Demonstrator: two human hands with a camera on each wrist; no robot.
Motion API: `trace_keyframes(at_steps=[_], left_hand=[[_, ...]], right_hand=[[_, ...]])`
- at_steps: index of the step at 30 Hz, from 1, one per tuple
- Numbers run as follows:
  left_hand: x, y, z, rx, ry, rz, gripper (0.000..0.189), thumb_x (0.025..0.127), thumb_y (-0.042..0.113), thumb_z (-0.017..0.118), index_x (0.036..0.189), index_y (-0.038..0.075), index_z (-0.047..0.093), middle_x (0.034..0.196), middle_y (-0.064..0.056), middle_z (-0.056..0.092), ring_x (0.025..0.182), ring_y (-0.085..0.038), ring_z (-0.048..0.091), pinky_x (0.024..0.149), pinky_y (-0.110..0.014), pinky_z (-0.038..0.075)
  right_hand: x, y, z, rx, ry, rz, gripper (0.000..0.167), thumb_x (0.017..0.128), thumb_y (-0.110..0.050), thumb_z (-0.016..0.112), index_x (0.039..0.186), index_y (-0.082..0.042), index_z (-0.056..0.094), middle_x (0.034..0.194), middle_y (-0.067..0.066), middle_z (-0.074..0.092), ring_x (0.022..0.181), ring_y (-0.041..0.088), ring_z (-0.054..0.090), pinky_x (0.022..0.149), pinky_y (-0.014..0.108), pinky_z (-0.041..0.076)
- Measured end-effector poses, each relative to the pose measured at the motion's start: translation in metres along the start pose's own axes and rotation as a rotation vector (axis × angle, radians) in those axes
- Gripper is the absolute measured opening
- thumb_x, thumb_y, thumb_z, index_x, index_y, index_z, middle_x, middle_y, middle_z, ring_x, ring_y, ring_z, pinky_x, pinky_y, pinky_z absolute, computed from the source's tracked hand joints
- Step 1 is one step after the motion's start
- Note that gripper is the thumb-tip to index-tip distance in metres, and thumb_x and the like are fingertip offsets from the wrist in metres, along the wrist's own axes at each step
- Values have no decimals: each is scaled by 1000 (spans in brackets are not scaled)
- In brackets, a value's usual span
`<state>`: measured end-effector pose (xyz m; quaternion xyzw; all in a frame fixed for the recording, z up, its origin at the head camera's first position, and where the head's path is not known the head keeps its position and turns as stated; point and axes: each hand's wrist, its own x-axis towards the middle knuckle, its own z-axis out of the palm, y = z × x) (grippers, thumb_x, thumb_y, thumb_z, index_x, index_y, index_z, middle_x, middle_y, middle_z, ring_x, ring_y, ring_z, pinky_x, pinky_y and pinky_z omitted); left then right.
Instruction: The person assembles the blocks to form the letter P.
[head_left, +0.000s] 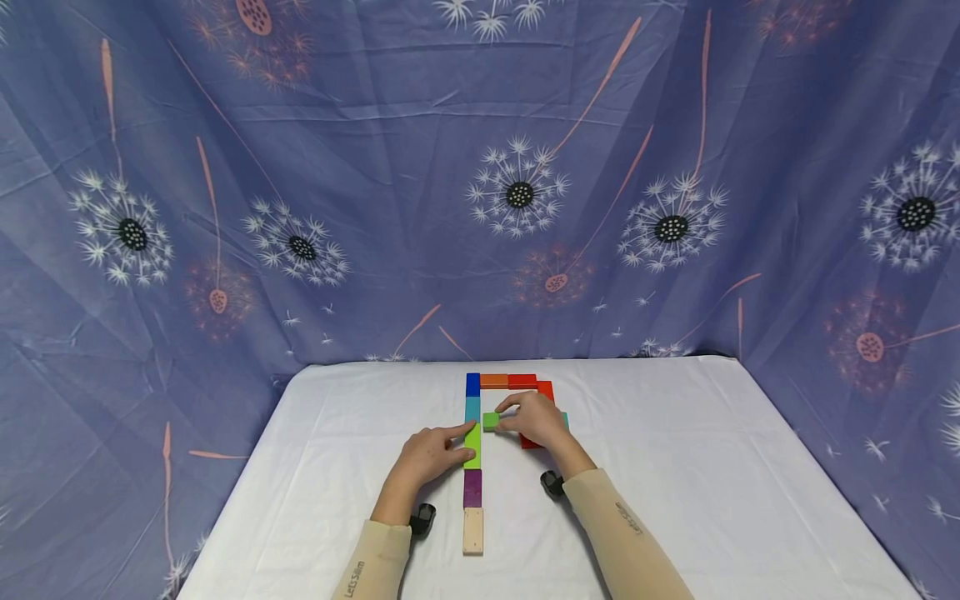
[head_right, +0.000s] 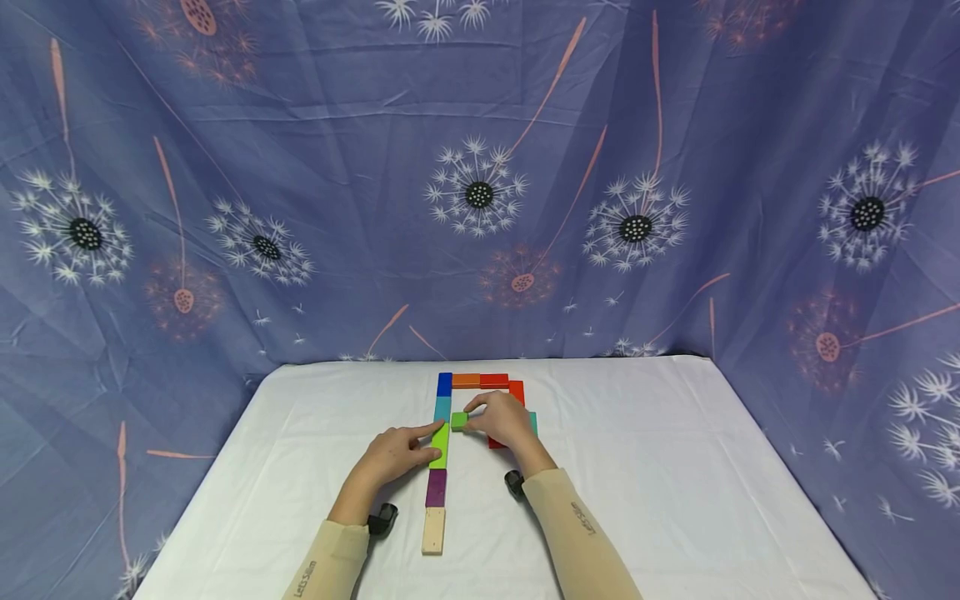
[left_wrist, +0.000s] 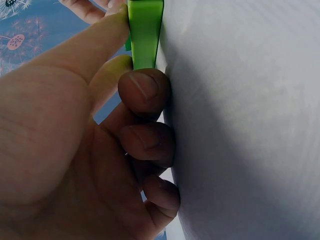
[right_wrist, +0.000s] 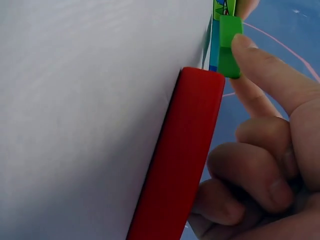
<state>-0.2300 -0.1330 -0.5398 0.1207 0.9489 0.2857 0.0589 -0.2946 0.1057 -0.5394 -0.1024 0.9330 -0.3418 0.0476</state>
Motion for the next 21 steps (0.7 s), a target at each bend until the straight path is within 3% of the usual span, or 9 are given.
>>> trace_keyframes(at_steps=[9, 21], left_hand=[[0, 0, 0, 0, 3, 1, 58, 93, 48, 77, 148, 34, 65, 64, 5, 49, 58, -13, 34, 56, -29, 26], [1, 0, 0, 8, 1, 7, 58, 93, 47, 78, 148, 34, 65, 64, 5, 51, 58, -12, 35, 56, -29, 27]], right_hand=[[4, -2, 6, -77, -9, -19, 23, 79, -35, 93, 100, -29, 86, 108, -1, 80, 99, 20, 68, 80, 38, 55], [3, -3, 4, -82, -28, -22, 31, 80, -37, 92, 109, -28, 84, 113, 1, 81, 98, 21, 69, 79, 38, 55]])
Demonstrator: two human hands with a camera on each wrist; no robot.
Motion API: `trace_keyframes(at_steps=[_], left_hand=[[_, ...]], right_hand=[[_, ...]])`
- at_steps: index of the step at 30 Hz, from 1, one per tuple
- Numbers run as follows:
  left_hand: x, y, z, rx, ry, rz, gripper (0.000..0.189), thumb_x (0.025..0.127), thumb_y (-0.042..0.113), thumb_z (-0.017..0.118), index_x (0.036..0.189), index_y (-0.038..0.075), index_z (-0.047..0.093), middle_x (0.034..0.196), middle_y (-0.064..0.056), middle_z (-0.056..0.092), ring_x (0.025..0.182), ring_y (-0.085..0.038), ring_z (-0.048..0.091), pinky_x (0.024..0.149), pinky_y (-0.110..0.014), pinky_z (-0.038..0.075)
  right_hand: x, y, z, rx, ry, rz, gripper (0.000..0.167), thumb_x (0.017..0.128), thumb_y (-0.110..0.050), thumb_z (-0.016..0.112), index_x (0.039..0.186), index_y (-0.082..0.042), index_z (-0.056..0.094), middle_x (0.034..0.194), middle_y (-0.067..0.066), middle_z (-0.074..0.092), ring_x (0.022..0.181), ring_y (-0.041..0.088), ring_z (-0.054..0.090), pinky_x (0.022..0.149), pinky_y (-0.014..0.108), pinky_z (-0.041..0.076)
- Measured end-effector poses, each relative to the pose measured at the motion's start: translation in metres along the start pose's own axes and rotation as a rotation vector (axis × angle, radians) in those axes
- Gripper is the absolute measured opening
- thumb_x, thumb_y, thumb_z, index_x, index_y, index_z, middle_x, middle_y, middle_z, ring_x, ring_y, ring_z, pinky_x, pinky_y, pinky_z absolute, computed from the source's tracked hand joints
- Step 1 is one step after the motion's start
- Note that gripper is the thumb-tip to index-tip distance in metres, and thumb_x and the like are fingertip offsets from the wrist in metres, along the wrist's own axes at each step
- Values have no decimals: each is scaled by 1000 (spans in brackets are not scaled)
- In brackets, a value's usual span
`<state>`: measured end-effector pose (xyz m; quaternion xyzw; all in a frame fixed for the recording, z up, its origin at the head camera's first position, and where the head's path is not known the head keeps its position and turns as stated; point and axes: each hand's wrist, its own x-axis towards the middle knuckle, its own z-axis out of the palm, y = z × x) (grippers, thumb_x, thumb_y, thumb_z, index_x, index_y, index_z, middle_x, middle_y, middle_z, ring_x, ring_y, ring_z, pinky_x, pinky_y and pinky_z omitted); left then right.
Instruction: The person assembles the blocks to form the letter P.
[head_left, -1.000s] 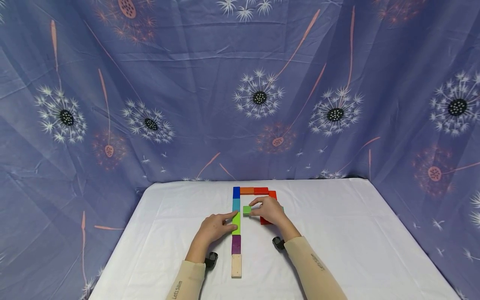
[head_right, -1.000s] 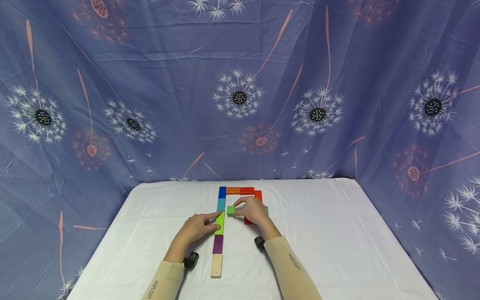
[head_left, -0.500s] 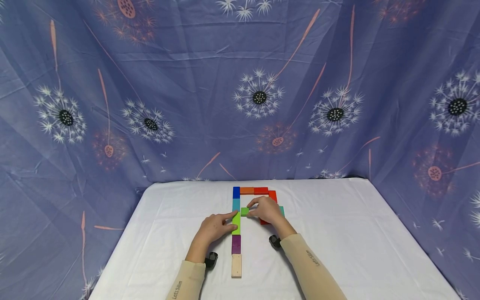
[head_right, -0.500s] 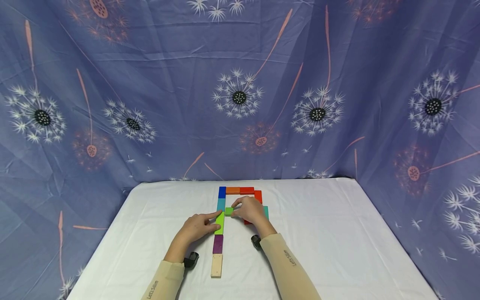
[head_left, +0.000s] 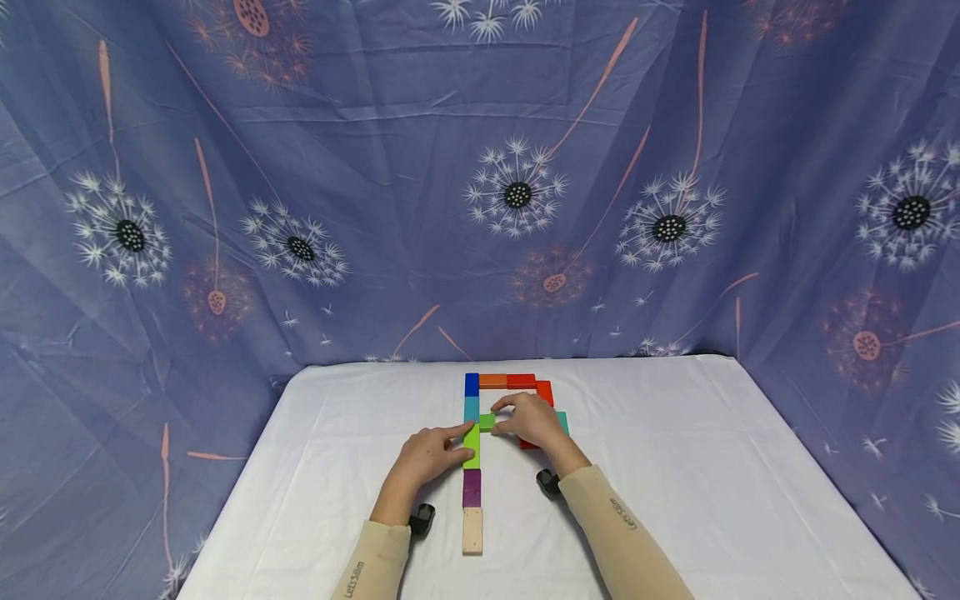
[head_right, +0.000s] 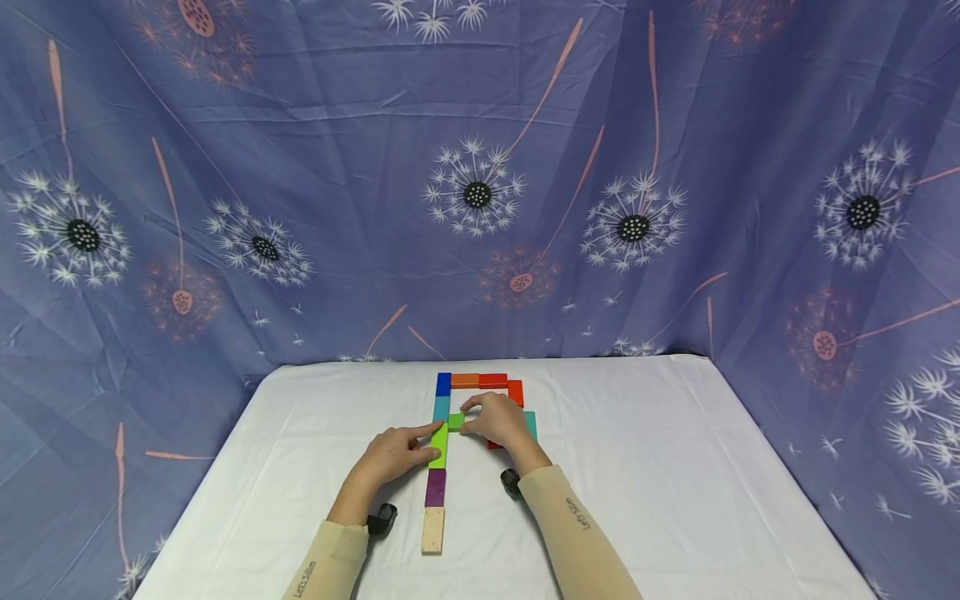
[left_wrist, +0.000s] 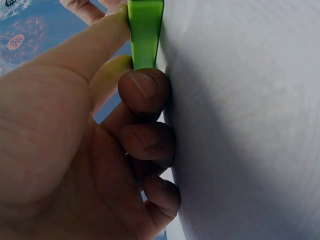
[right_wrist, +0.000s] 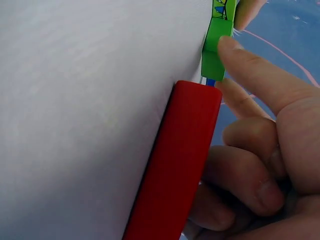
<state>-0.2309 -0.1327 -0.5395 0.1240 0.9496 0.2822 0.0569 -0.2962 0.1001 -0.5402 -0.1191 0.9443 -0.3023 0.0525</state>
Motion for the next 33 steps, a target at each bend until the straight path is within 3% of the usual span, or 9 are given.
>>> trace_keyframes(at_steps=[6, 10, 13, 17, 26, 33], left_hand=[[0, 1, 0, -2, -10, -5, 58, 93, 47, 77, 148, 34, 64, 65, 4, 52, 58, -13, 36, 57, -29, 28], [0, 1, 0, 1, -10, -12, 59, 93, 48, 77, 148, 35, 64, 66, 4, 52, 59, -13, 36, 57, -29, 27], [0, 1, 0, -2, -4, -10, 59, 92, 48, 78, 148, 34, 65, 66, 4, 51, 59, -13, 35, 57, -29, 27], [0, 0, 0, -15, 1, -8, 59, 92, 48, 78, 148, 34, 65, 65, 5, 48, 59, -13, 32, 57, -29, 25], [1, -1, 0, -23, 2, -10, 59, 92, 48, 78, 148, 34, 65, 63, 5, 46, 58, -13, 31, 56, -29, 24], [0, -1, 1, -20, 4, -2, 59, 93, 47, 78, 148, 34, 64, 64, 5, 49, 58, -12, 32, 56, -29, 26]], right_hand=[[-6, 9, -10, 53, 33, 50, 36, 81, -41, 91, 115, -31, 82, 107, -1, 80, 92, 17, 70, 77, 37, 56], [-17, 20, -19, 122, 54, 80, 37, 82, -36, 90, 117, -28, 82, 97, -2, 75, 86, 16, 63, 72, 35, 50], [-28, 27, -26, 180, 47, 94, 40, 82, -32, 91, 120, -26, 81, 74, -2, 60, 70, 16, 50, 62, 32, 40], [-43, 36, -34, 241, 34, 116, 43, 83, -30, 90, 124, -23, 80, 59, -4, 34, 57, 14, 31, 55, 30, 28], [-57, 55, -42, 275, 24, 148, 47, 85, -27, 89, 131, -22, 77, 61, -6, 26, 60, 14, 26, 59, 31, 26], [-62, 63, -42, 303, -9, 187, 44, 81, -20, 91, 123, -21, 79, 62, -5, 31, 60, 14, 29, 62, 30, 28]])
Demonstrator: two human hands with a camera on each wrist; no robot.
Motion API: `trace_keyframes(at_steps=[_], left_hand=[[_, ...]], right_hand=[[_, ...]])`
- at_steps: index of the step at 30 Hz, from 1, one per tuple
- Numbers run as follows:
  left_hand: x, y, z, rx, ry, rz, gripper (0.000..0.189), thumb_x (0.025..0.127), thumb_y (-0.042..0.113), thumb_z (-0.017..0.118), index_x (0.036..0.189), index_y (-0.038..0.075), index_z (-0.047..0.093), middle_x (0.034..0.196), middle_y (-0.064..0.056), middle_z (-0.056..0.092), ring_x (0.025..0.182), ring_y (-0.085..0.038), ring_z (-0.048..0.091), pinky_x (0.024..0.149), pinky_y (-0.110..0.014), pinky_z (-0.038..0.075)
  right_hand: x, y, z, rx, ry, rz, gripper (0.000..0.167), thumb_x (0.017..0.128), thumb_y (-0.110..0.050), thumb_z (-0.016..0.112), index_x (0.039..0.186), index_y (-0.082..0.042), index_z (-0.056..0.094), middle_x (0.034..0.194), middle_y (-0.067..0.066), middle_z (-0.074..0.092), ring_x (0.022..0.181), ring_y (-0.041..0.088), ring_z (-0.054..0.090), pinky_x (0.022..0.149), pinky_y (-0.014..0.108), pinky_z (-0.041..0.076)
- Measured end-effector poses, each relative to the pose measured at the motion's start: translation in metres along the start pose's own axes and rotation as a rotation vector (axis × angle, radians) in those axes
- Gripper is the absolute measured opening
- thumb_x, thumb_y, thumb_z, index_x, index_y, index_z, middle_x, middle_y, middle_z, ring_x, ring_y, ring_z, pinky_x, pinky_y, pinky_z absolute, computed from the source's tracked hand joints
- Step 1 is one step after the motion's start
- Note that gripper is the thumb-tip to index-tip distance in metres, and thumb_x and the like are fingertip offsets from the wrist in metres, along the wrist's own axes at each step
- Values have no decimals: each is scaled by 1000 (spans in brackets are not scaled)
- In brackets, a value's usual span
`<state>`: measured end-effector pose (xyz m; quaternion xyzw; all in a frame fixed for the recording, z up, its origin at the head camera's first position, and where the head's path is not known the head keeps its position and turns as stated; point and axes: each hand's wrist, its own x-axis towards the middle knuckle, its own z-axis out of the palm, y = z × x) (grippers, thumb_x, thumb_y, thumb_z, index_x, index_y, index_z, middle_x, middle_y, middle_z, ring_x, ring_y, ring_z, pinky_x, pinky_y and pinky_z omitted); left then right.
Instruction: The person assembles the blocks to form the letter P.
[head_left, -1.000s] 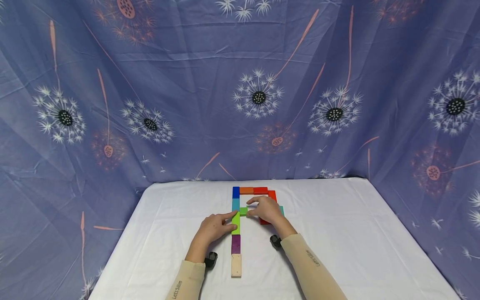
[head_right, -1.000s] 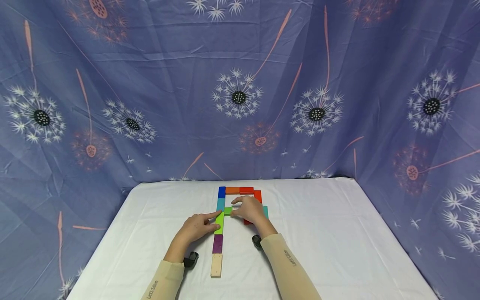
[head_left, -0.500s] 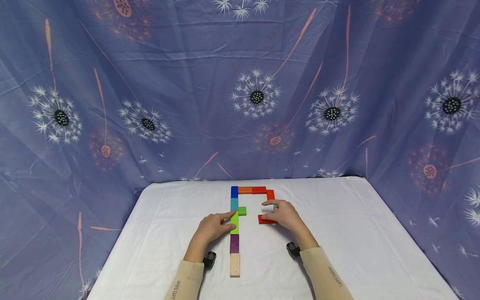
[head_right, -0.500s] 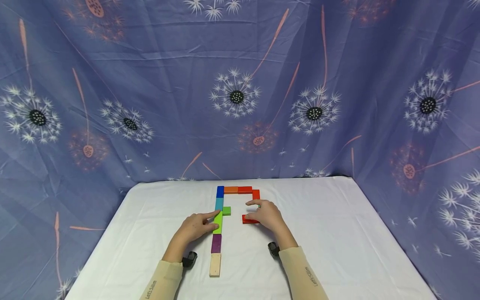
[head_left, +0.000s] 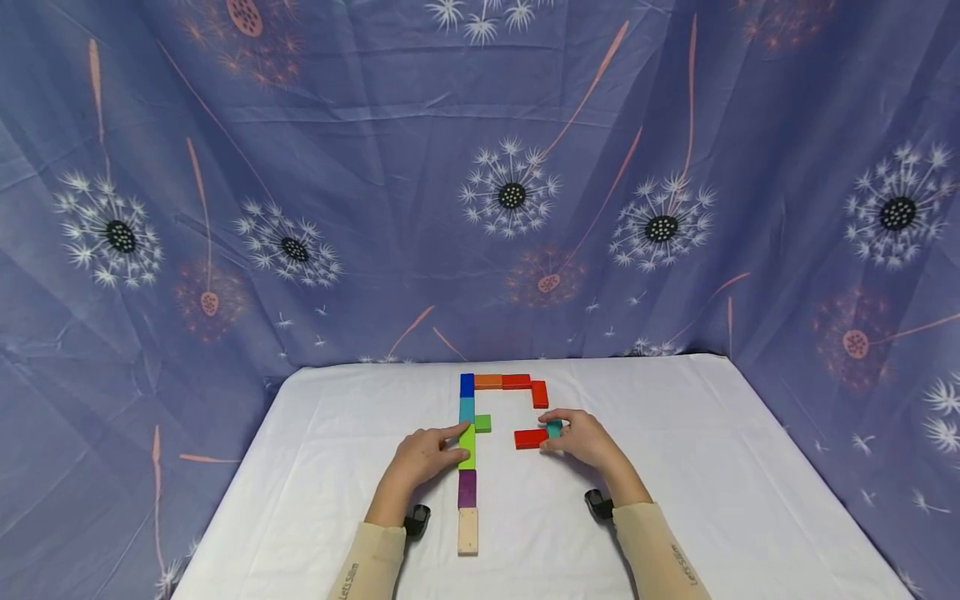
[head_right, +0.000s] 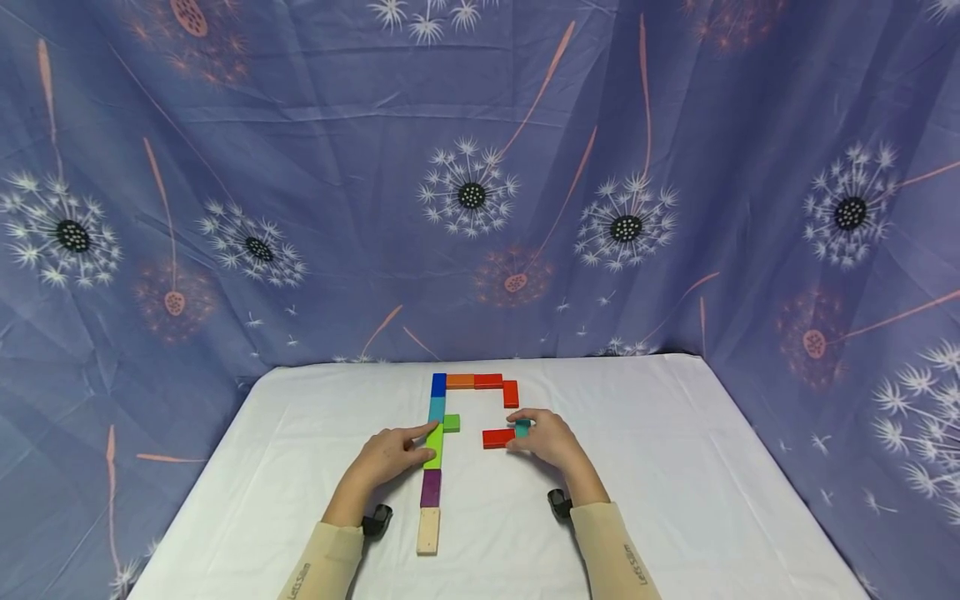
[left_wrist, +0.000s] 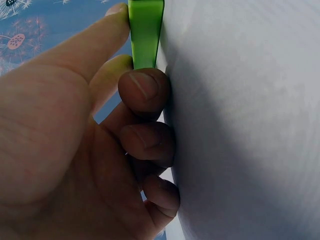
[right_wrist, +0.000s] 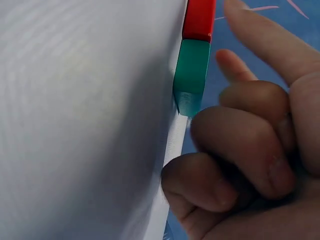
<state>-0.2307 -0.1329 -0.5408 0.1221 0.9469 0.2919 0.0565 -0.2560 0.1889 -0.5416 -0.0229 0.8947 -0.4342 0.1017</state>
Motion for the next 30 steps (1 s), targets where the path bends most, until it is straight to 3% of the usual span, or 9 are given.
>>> trace_keyframes(at_steps=[17, 30], left_hand=[[1, 0, 0, 11, -4, -8, 59, 92, 49, 78, 148, 35, 64, 65, 5, 50, 59, -13, 34, 57, -29, 26], [1, 0, 1, 0, -5, -6, 59, 93, 47, 78, 148, 35, 64, 65, 5, 48, 59, -13, 33, 57, -29, 26]], right_hand=[[3, 5, 3, -57, 14, -11, 25, 83, -15, 90, 104, -23, 80, 65, -3, 41, 64, 15, 38, 65, 32, 33], [10, -5, 6, 25, 37, -37, 28, 86, -18, 88, 113, -21, 81, 58, -3, 41, 57, 14, 37, 59, 31, 33]])
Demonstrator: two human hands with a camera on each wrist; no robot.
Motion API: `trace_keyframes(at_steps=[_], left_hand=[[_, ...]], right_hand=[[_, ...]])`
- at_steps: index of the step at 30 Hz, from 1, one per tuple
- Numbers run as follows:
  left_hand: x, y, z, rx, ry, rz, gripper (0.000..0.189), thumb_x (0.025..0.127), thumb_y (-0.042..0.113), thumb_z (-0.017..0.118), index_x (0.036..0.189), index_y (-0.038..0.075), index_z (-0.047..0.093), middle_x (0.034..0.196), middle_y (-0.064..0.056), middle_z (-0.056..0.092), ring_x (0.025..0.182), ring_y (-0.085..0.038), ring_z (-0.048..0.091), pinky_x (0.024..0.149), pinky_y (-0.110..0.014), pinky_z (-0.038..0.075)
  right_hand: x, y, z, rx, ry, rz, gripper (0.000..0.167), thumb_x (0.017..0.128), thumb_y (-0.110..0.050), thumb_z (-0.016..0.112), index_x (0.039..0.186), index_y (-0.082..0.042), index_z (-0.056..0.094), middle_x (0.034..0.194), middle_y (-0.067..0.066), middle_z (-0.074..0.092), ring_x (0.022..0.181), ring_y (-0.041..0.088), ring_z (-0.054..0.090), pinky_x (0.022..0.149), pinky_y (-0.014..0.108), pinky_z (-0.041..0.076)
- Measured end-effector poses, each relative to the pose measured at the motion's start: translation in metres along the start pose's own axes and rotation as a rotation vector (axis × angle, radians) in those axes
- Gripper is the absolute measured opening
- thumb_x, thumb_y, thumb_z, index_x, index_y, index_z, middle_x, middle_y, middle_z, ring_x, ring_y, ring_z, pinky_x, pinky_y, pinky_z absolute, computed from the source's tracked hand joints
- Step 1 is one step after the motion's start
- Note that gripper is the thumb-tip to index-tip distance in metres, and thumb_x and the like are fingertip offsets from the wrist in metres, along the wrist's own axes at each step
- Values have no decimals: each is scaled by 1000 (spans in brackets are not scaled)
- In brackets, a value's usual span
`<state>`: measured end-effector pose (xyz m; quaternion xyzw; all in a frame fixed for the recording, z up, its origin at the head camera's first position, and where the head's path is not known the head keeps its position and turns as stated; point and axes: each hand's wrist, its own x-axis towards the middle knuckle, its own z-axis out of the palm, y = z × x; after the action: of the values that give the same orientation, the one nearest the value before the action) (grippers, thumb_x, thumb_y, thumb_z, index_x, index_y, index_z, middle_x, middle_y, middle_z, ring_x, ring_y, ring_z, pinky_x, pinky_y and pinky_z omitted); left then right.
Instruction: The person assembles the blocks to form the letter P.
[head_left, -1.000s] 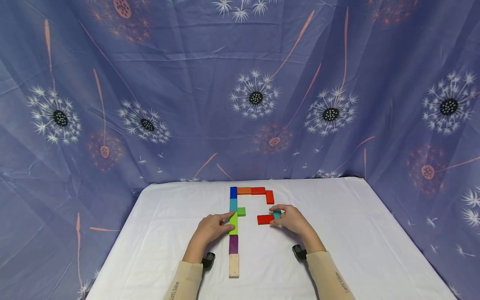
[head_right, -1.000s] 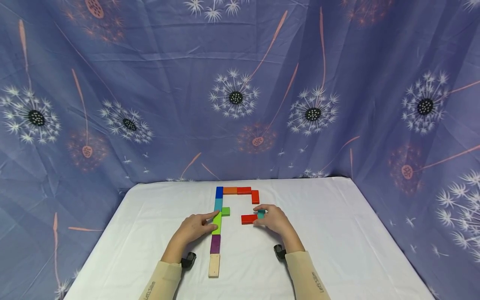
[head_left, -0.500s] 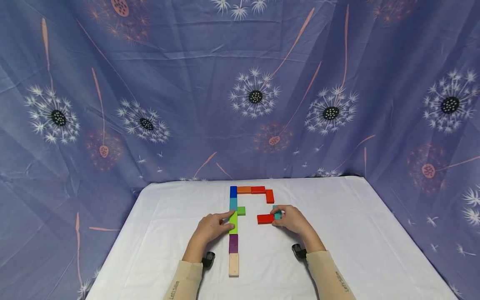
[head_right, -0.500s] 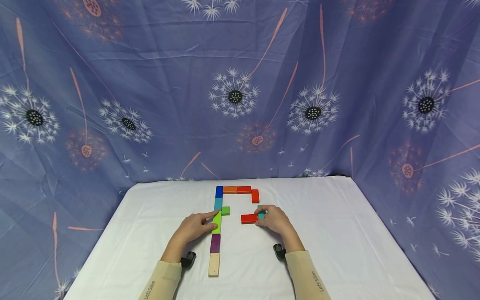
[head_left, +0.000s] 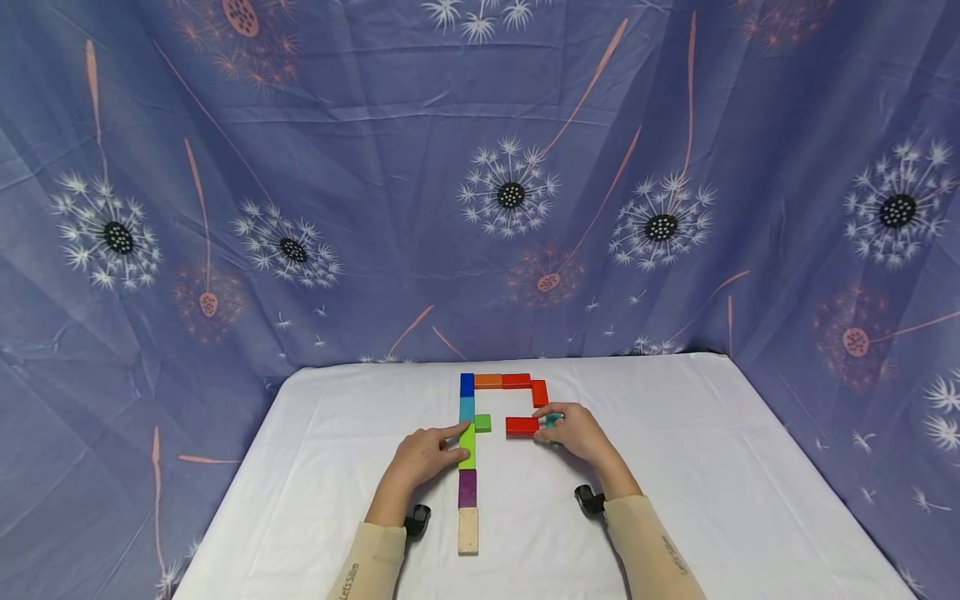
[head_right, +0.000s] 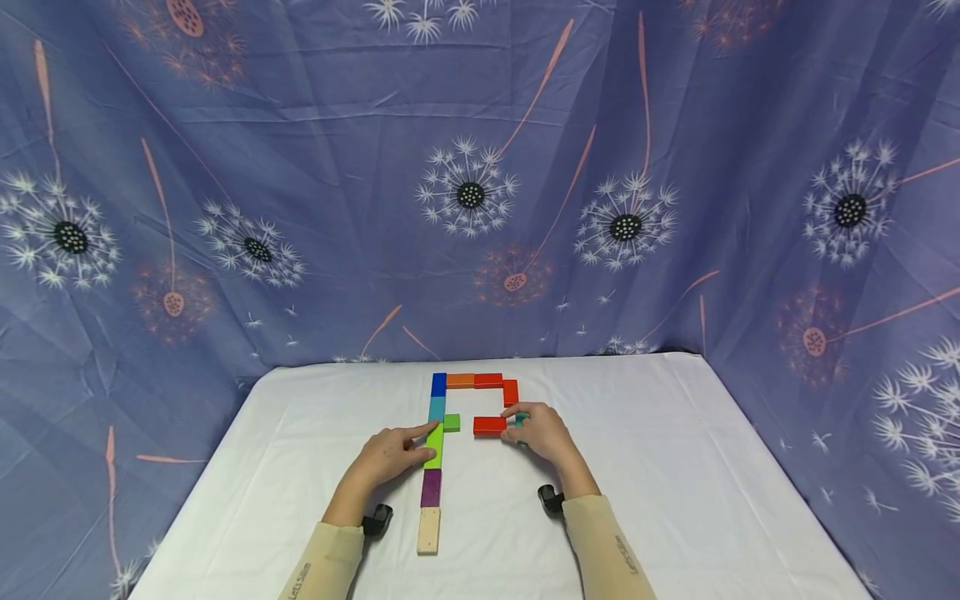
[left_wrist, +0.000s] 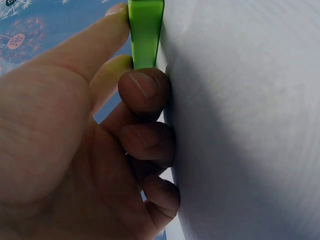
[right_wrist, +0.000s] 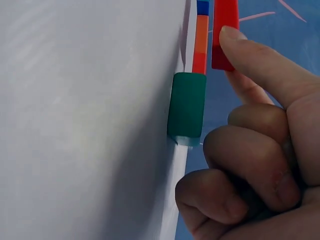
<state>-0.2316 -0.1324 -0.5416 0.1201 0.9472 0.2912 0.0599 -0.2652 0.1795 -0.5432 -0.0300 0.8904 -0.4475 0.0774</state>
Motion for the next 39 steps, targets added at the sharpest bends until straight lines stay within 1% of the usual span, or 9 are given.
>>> trace_keyframes(at_steps=[7, 11, 14, 17, 22, 26, 29, 35, 39], left_hand=[[0, 1, 0, 0, -5, -15, 59, 93, 48, 78, 149, 36, 64, 66, 4, 47, 60, -14, 34, 58, -30, 26], [0, 1, 0, -1, -7, -14, 59, 93, 48, 78, 149, 35, 64, 67, 3, 48, 62, -14, 35, 59, -30, 26], [0, 2, 0, -1, -7, -10, 59, 93, 47, 78, 148, 34, 64, 67, 3, 48, 61, -14, 35, 59, -30, 26], [0, 2, -1, 1, -9, -12, 58, 93, 47, 77, 148, 34, 64, 66, 3, 48, 60, -14, 35, 58, -30, 26], [0, 3, -2, 6, -5, -12, 58, 93, 47, 78, 148, 34, 64, 67, 4, 49, 61, -14, 35, 59, -29, 26], [0, 3, -2, 4, -3, -14, 58, 93, 47, 78, 148, 34, 64, 66, 4, 49, 60, -14, 35, 58, -29, 26], [0, 3, -1, 3, -2, -14, 58, 93, 47, 78, 148, 34, 64, 66, 4, 49, 60, -14, 35, 59, -29, 26], [0, 1, 0, 13, 3, -2, 58, 93, 48, 78, 148, 35, 64, 66, 4, 50, 60, -13, 35, 58, -29, 26], [0, 1, 0, 16, 2, 1, 59, 93, 48, 78, 148, 35, 64, 66, 5, 50, 60, -13, 34, 58, -29, 26]], right_hand=[[7, -6, 4, 21, 10, -3, 26, 87, -20, 87, 113, -23, 82, 60, -1, 49, 60, 15, 40, 63, 33, 37], [10, -9, 7, 11, 21, -7, 26, 85, -22, 88, 110, -24, 83, 95, 2, 73, 75, 17, 52, 71, 33, 43], [13, -11, 10, -2, 28, -2, 25, 85, -23, 88, 110, -26, 83, 122, 4, 74, 89, 19, 58, 75, 34, 47], [16, -12, 13, -18, 26, 7, 25, 85, -24, 88, 109, -27, 83, 119, 4, 75, 91, 21, 59, 76, 34, 47], [20, -13, 16, -65, 28, 6, 25, 85, -23, 88, 109, -26, 83, 100, 5, 73, 82, 20, 56, 71, 33, 44], [20, -16, 18, -124, 45, -12, 27, 82, -22, 90, 108, -24, 84, 104, 6, 77, 82, 18, 63, 74, 35, 48], [20, -20, 19, -191, 65, -17, 28, 80, -24, 92, 106, -25, 84, 117, 6, 78, 92, 19, 68, 81, 38, 52], [22, -22, 22, -281, 75, 6, 28, 79, -26, 92, 106, -28, 84, 130, 8, 75, 103, 26, 67, 75, 38, 50], [22, -22, 24, -302, 78, 10, 28, 80, -27, 92, 107, -30, 84, 132, 7, 75, 111, 30, 68, 78, 41, 51]])
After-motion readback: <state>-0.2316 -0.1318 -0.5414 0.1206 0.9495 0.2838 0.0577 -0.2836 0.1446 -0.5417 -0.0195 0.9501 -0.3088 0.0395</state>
